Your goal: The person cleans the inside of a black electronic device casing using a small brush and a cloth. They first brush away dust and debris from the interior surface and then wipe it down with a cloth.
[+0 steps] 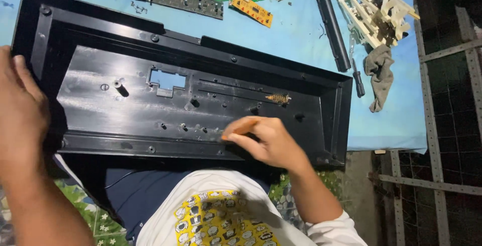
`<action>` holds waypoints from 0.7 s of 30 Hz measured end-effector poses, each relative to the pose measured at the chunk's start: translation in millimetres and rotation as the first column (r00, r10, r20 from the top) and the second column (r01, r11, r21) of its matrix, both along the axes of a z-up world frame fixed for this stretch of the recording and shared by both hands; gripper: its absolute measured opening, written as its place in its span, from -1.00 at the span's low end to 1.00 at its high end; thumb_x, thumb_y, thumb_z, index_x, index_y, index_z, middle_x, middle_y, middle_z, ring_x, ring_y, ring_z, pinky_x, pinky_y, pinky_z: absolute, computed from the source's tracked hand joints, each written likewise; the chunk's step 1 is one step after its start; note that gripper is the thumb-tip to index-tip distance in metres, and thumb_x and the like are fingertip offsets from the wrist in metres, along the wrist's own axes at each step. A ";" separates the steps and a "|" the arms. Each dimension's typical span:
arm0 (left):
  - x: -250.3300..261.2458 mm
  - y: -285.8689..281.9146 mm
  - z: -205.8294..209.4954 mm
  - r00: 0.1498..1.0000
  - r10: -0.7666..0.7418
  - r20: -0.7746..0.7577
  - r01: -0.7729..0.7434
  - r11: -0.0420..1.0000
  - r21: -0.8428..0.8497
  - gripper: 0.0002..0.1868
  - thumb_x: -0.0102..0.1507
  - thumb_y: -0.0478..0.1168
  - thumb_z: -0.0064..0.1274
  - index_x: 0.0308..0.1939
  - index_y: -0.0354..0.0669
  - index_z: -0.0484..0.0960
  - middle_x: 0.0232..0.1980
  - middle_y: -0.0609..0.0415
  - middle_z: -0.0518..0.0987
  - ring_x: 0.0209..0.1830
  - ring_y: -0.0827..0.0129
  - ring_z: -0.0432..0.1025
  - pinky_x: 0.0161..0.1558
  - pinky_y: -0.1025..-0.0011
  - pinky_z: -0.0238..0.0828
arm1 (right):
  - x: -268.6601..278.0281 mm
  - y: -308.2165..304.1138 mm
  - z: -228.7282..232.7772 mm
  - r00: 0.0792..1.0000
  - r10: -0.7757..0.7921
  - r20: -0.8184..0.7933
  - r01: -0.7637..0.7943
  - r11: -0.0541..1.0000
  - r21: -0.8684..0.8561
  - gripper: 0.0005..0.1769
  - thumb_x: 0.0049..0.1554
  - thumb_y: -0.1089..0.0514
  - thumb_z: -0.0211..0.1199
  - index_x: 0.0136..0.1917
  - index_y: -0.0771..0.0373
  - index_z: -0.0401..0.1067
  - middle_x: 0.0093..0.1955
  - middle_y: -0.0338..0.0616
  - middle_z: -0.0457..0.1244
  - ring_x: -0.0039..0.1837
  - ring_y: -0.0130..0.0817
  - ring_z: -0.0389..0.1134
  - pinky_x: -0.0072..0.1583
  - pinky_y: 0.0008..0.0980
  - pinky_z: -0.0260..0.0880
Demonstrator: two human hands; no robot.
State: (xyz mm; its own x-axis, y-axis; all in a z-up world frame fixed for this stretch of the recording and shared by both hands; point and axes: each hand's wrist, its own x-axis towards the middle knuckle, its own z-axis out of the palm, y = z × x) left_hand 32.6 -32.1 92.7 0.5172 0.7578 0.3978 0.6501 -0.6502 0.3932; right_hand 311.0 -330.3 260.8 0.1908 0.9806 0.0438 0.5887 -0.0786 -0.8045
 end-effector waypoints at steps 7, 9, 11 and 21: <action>0.6 -9.5 16.8 0.996 0.054 -0.070 -0.052 0.998 0.025 -0.83 0.87 -0.40 -0.11 0.37 -0.47 0.56 -0.06 -0.24 0.59 -0.36 0.00 0.46 -0.24 0.17 0.45 | 3.4 -2.3 19.0 0.999 -0.042 -0.002 0.042 0.999 -0.006 -0.87 0.10 0.37 0.29 -0.05 0.34 0.59 -0.06 -0.13 0.47 -0.26 -0.47 0.38 -0.19 -0.57 0.38; 7.7 -12.8 32.9 0.997 0.064 -0.036 -0.067 0.996 -0.066 -0.83 0.84 -0.40 -0.14 0.34 -0.51 0.53 -0.08 -0.35 0.59 -0.35 -0.14 0.46 -0.28 0.06 0.41 | 10.1 -13.5 24.7 0.996 -0.051 0.079 0.052 0.999 -0.004 -0.92 0.08 0.38 0.31 -0.10 0.37 0.57 -0.08 -0.10 0.47 -0.32 -0.49 0.32 -0.26 -0.58 0.31; 5.2 -14.4 34.0 0.997 0.074 -0.012 -0.075 0.984 -0.164 -0.82 0.80 -0.41 -0.16 0.31 -0.56 0.49 -0.11 -0.45 0.58 -0.35 -0.29 0.45 -0.32 -0.06 0.37 | 5.3 -13.5 17.2 0.987 -0.062 0.149 0.064 0.998 -0.011 -0.96 0.07 0.38 0.32 -0.15 0.41 0.54 -0.10 -0.07 0.47 -0.38 -0.51 0.27 -0.33 -0.60 0.25; 3.5 -2.6 12.2 1.000 0.002 0.021 -0.001 0.998 -0.057 -0.80 0.84 -0.44 -0.18 0.37 -0.60 0.52 -0.04 -0.34 0.57 -0.31 -0.07 0.46 -0.20 0.13 0.42 | 26.4 -46.6 39.4 0.983 -0.185 0.003 0.185 0.982 -0.042 -0.83 0.09 0.39 0.28 -0.02 0.35 0.56 -0.03 -0.07 0.46 -0.22 -0.44 0.34 -0.16 -0.53 0.34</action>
State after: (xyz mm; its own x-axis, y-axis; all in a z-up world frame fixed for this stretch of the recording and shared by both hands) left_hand 36.2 -34.7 104.9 0.5082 0.7803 0.3646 0.6420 -0.6254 0.4435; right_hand 337.4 -376.9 300.3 0.3688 0.9295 0.0035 0.5600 -0.2192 -0.7990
